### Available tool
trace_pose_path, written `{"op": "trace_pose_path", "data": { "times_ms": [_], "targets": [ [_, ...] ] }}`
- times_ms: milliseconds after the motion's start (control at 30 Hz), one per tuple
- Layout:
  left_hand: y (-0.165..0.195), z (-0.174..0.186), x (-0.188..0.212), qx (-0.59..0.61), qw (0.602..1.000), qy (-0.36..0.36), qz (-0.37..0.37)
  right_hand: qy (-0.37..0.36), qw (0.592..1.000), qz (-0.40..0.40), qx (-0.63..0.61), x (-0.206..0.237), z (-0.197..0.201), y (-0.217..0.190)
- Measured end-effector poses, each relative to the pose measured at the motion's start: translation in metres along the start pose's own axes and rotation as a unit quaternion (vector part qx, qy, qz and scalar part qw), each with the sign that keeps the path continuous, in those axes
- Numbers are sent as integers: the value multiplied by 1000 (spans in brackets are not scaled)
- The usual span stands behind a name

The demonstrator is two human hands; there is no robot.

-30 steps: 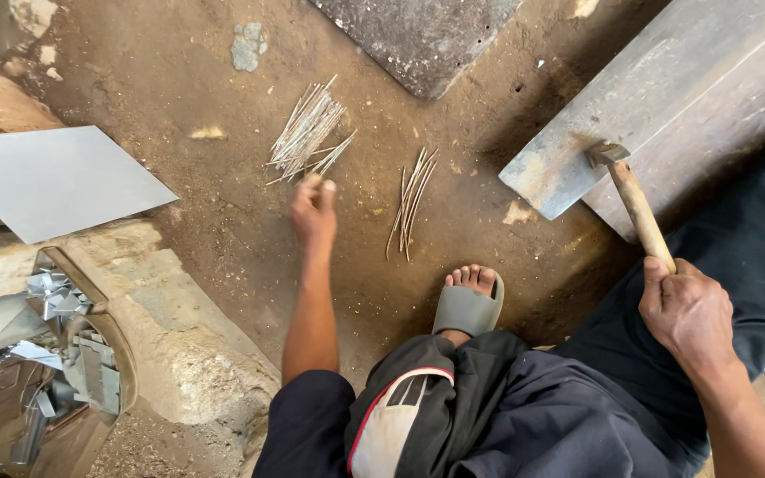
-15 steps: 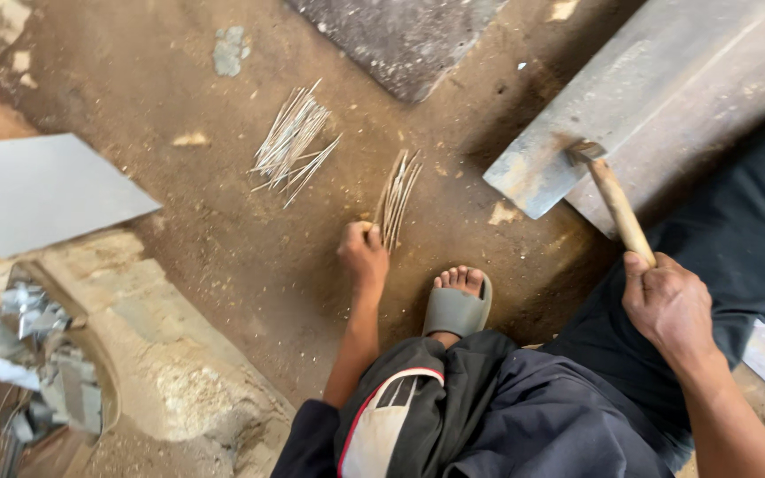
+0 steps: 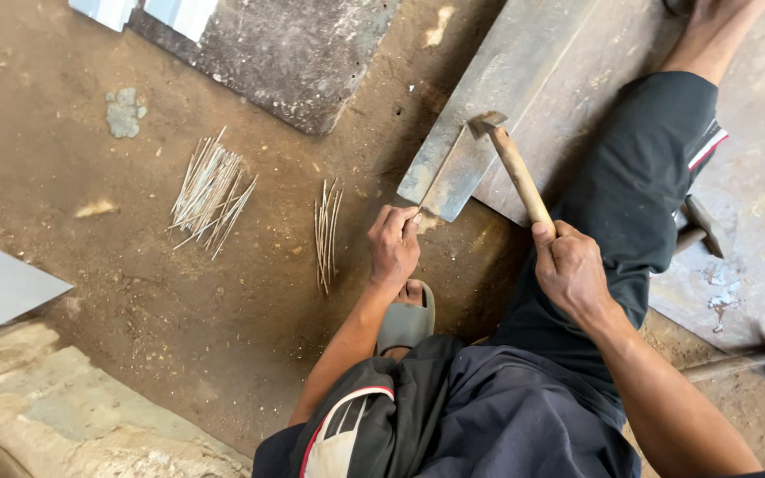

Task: The person repeatedly picks thin metal rods from a pile on the floor, places each rod on a metal plate, and strikes it with a hammer to sharpen or shape the tip. The person continues this one-at-a-time process for the duration of the clip.

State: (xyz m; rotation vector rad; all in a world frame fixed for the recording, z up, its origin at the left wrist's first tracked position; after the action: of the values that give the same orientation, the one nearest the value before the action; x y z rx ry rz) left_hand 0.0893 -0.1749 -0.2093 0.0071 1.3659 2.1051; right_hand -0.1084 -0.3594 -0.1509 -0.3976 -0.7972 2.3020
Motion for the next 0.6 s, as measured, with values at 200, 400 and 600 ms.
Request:
{"op": "trace_pose_path", "data": {
  "times_ms": [200, 400, 600],
  "targets": [
    [3, -1, -1, -28, 999, -24, -23, -17, 997, 46, 65, -23, 5, -18],
    [8, 5, -4, -37, 998, -37, -29, 6, 996, 83, 14, -22, 9, -14],
    [6, 3, -4, -45, 997, -44, -34, -12, 995, 63, 72, -10, 3, -7]
  ]
}}
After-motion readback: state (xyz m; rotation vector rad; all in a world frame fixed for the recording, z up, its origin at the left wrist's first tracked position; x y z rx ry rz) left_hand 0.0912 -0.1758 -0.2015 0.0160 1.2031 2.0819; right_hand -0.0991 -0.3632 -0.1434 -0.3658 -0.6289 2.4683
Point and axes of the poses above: each hand's wrist, its own x-axis away from the middle knuckle, its own z-axis out of the back of the hand, y = z × x, the point moved 6 cm from there along -x, towards the middle knuckle, and after that the axes turned 4 degrees about y, right-handed, at the moved point
